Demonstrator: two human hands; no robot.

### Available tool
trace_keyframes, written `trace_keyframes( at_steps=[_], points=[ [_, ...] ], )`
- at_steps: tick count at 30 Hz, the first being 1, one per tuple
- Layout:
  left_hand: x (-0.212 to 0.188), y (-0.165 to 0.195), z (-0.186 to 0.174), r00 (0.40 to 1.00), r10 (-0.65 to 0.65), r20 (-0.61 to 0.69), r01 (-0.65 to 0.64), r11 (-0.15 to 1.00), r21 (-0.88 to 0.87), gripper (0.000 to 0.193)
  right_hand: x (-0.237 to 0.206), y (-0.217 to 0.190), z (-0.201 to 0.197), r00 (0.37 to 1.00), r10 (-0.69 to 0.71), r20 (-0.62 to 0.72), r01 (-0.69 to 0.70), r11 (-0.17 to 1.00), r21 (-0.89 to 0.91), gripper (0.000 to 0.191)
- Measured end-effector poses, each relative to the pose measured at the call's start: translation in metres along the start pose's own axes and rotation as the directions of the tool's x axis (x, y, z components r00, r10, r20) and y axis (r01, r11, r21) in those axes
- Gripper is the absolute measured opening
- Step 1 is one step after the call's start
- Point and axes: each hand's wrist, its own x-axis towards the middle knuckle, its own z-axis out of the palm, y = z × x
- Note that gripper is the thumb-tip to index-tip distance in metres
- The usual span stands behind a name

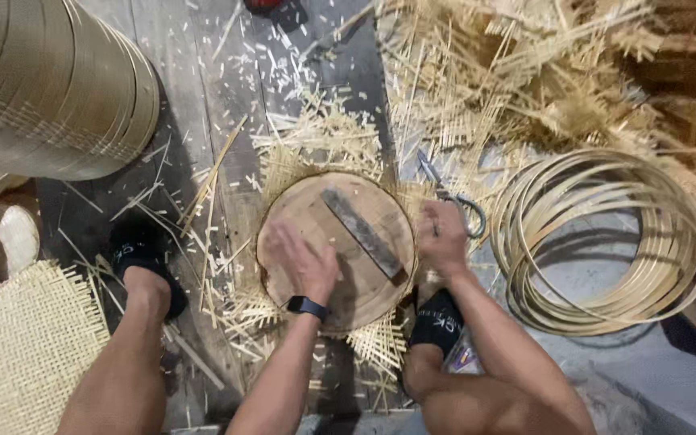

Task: The person sits on the floor assembling woven bamboo steamer trays. They trim the edge of a square woven bamboo mat with scissors, press the mat into a round wooden form, fit and bend a thin bamboo rim hoop around the mat edge, and place the finished round tray onto a stack of completed baskets.

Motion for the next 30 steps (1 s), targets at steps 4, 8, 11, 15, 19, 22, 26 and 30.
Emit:
trace_keyframes(
  at_steps=[4, 8, 11, 15, 19, 22, 26, 30],
  points=[
    [0.010, 0.066, 0.037, 0.919, -0.192, 0.344, 0.284, 0.928, -0.240, 0.127, 0.012, 0.054, -0.034, 0.869, 0.465, 0.170, -0.351, 0.820, -0.452, 0.052],
    [0.006, 0.081, 0.055, 0.993, -0.009, 0.121, 0.038, 0.970, -0.242, 0.130, 0.018, 0.071, -0.034, 0.738, 0.546, 0.395, -0.317, 0.799, -0.511, 0.062],
    [-0.011, 0.056, 0.047, 0.937, 0.263, 0.231, -0.208, 0.949, -0.238, 0.129, 0.019, 0.072, -0.035, 0.472, 0.747, 0.468, -0.426, 0.658, -0.621, 0.076],
    [-0.028, 0.036, 0.033, 0.873, 0.334, 0.356, -0.280, 0.940, -0.194, 0.119, -0.006, 0.073, -0.058, 0.455, 0.646, 0.613, -0.537, 0.748, -0.390, 0.048],
    [-0.028, 0.043, 0.024, 0.866, 0.355, 0.353, -0.292, 0.931, -0.219, 0.113, -0.038, 0.045, -0.077, 0.649, 0.501, 0.573, -0.288, 0.859, -0.423, 0.046],
    [-0.026, 0.050, 0.016, 0.867, 0.301, 0.397, -0.227, 0.948, -0.222, 0.112, -0.033, 0.024, -0.062, 0.794, 0.269, 0.545, -0.077, 0.934, -0.349, 0.054],
    [-0.025, 0.051, 0.010, 0.871, 0.302, 0.389, -0.219, 0.945, -0.243, 0.111, -0.017, 0.018, -0.041, 0.709, 0.471, 0.525, -0.134, 0.821, -0.555, 0.054],
    [-0.025, 0.046, 0.015, 0.875, 0.324, 0.359, -0.232, 0.932, -0.277, 0.110, -0.010, 0.030, -0.042, 0.757, 0.391, 0.524, -0.013, 0.811, -0.585, 0.043]
  ],
)
